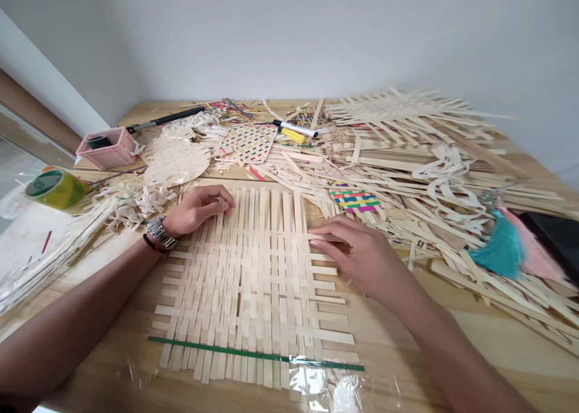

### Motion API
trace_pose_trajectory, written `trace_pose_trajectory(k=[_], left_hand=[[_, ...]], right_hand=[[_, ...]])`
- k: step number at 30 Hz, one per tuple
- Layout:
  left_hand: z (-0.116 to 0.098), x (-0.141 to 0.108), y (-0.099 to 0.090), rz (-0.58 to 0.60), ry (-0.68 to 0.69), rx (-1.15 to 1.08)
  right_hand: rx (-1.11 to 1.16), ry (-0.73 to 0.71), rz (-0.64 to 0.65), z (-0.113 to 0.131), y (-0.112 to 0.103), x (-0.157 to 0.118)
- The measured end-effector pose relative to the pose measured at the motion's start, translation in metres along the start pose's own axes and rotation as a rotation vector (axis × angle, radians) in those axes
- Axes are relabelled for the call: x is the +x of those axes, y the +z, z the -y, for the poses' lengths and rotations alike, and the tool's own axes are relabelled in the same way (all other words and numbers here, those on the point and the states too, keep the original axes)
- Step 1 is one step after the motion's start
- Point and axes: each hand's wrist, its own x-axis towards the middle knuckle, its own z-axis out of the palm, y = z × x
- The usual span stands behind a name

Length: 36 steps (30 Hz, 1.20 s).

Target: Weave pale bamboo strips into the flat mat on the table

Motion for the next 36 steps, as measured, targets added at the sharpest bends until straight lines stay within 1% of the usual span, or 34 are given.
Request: trace_pose_trajectory(k=[7,12,18,27,31,36], left_hand=[[0.0014,0.0003,0.0007,0.003,0.000,-0.008],[0.0012,0.0004,0.0013,0.007,0.007,-0.009],[0.0009,0.0005,0.0013,0.001,0.001,0.005],[-0.0005,-0.0004,0.0003,0.002,-0.018,0.010],[0.0029,0.0000,0.0020,-0.035,-0.018,0.023],[0.0077,0.0013,0.0036,-0.090,0.002,0.049]], right_hand=[[-0.019,-0.013,0.006,-0.0058,-0.0044,-0.0001],[0.004,0.017,-0.004,-0.0034,-0.0023,-0.0005],[0.017,0.017,-0.041,0.0006,0.0022,0.0004],[0.002,0.018,-0.014,-0.0026,0.0004,-0.0002],[0.005,0.006,-0.007,-0.0020,0.0003,0.0000],[0.012,0.010,-0.029,-0.0014,0.0015,0.0002]])
